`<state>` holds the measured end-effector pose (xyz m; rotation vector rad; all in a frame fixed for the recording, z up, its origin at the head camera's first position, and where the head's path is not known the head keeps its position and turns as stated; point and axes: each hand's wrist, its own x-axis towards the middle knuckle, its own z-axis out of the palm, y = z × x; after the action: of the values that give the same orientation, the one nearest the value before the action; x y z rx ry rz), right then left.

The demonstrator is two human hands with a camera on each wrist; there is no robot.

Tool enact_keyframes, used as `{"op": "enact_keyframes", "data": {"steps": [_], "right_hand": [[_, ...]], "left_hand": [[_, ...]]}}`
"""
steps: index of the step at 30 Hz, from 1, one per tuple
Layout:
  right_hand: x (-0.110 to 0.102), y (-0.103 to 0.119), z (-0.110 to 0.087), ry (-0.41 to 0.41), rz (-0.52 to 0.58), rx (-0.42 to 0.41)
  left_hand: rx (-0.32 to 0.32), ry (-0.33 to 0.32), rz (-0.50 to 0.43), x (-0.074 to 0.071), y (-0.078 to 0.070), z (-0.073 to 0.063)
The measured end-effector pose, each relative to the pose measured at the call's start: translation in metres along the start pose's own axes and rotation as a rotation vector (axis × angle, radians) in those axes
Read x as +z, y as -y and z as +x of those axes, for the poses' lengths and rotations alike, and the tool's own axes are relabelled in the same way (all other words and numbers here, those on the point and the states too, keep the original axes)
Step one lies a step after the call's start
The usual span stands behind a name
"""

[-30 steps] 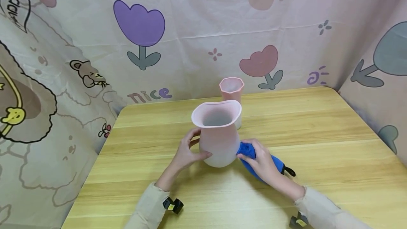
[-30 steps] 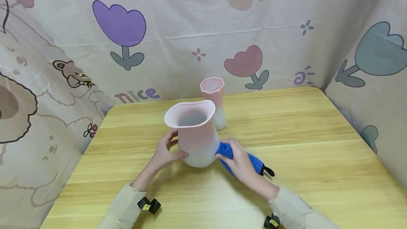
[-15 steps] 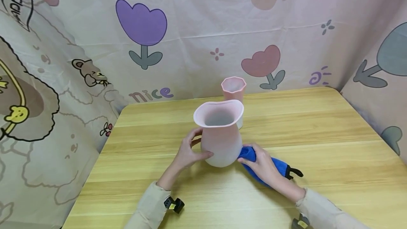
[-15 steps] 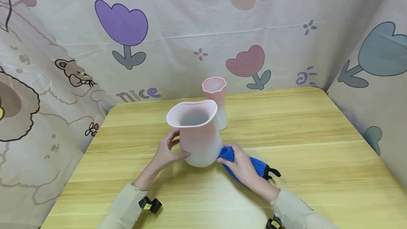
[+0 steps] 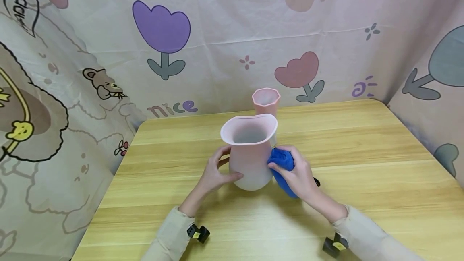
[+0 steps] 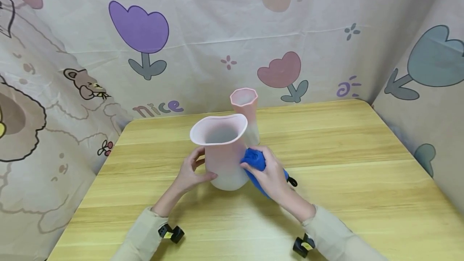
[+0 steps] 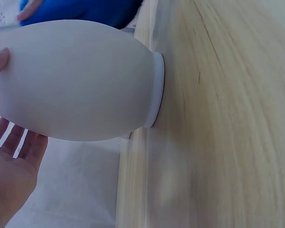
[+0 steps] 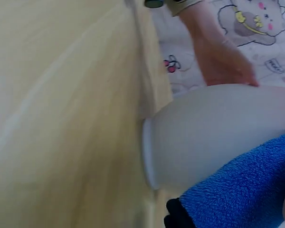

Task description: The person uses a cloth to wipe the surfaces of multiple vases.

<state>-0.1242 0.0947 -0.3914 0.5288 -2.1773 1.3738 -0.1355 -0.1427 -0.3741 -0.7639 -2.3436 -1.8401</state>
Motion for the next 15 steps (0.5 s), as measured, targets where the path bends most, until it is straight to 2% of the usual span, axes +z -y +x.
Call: {"op": "enact_keyframes", "data": {"steps": [10, 15], "right_hand": [[-0.001, 0.033, 0.03, -0.131, 0.12, -0.045], [-0.001, 0.04, 0.034, -0.213, 0.186, -0.053]], "left_hand": [[-0.001, -0.004, 0.01, 0.0, -0.001, 0.0], [0.0, 0.001, 0.014, 0.0, -0.002, 0.0]]}}
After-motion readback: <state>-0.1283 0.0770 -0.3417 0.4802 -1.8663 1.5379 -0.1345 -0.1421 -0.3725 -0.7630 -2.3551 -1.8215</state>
